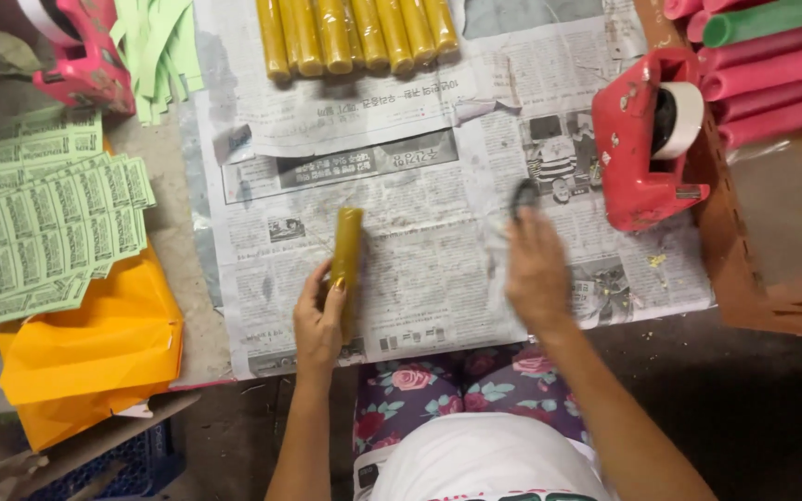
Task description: Wrapping yellow candles in clear plastic film and applying green adhesive labels at a workstation.
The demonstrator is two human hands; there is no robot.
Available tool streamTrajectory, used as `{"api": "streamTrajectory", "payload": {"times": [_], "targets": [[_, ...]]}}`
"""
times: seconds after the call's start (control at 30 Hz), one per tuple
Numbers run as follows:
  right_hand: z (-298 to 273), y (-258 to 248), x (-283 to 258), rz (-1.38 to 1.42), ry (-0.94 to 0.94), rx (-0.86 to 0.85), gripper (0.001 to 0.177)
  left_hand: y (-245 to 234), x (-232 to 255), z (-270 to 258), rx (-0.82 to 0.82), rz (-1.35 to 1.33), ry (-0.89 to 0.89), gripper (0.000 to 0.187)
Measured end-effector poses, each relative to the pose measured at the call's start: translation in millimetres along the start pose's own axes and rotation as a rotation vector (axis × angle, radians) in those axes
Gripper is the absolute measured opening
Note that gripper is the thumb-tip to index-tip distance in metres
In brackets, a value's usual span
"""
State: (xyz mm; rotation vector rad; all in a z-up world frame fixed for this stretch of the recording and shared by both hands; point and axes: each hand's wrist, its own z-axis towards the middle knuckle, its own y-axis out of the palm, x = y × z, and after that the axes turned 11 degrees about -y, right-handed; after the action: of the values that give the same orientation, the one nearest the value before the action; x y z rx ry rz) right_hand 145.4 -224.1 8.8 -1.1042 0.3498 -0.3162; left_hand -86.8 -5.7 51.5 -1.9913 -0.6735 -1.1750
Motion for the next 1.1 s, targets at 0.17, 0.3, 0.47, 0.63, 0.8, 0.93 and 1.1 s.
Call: {"api": "streamTrajectory", "payload": {"times": [0.17,0.3,0.47,0.63,0.8,0.93,1.1], "targets": [[-33.3,-8.4,42.2,-0.136,0.04,0.05,0.055,43.7,-0.8,3.5,-0.229,-0.331,-0.109,0.045],[39.6,-82.4,-71.8,1.085,0.501,0.016,0.078,92.3,63.1,-23.7,-0.25,-0.353,-0.028,0.055],[79.1,-22.1,-76.4,1.559,0.708,0.177,0.083,128.0,56.6,-8.1,-0.318,-0.165,0.196,0.058],[107.3,17.6,-9.1,1.804,0.773,0.356,0.076,128.6,55.8,-18.6,-0.482,-0.215,0.173,0.056],[118.8,90.4,137.1,1.29,0.986,0.694,0.051,135.1,46.5,-43.0,-0.742,-0.593,0.052,0.061],[107.4,17.0,73.2,1.794,1.064,0.874,0.036,152.0,35.6,-33.5,-0.705,-0.657,0.093,0.067],[41.5,7.3,15.6,1.642,0.965,0.456,0.042,154.2,81.5,-33.1,-0.134,0.084,0.569,0.029]]}}
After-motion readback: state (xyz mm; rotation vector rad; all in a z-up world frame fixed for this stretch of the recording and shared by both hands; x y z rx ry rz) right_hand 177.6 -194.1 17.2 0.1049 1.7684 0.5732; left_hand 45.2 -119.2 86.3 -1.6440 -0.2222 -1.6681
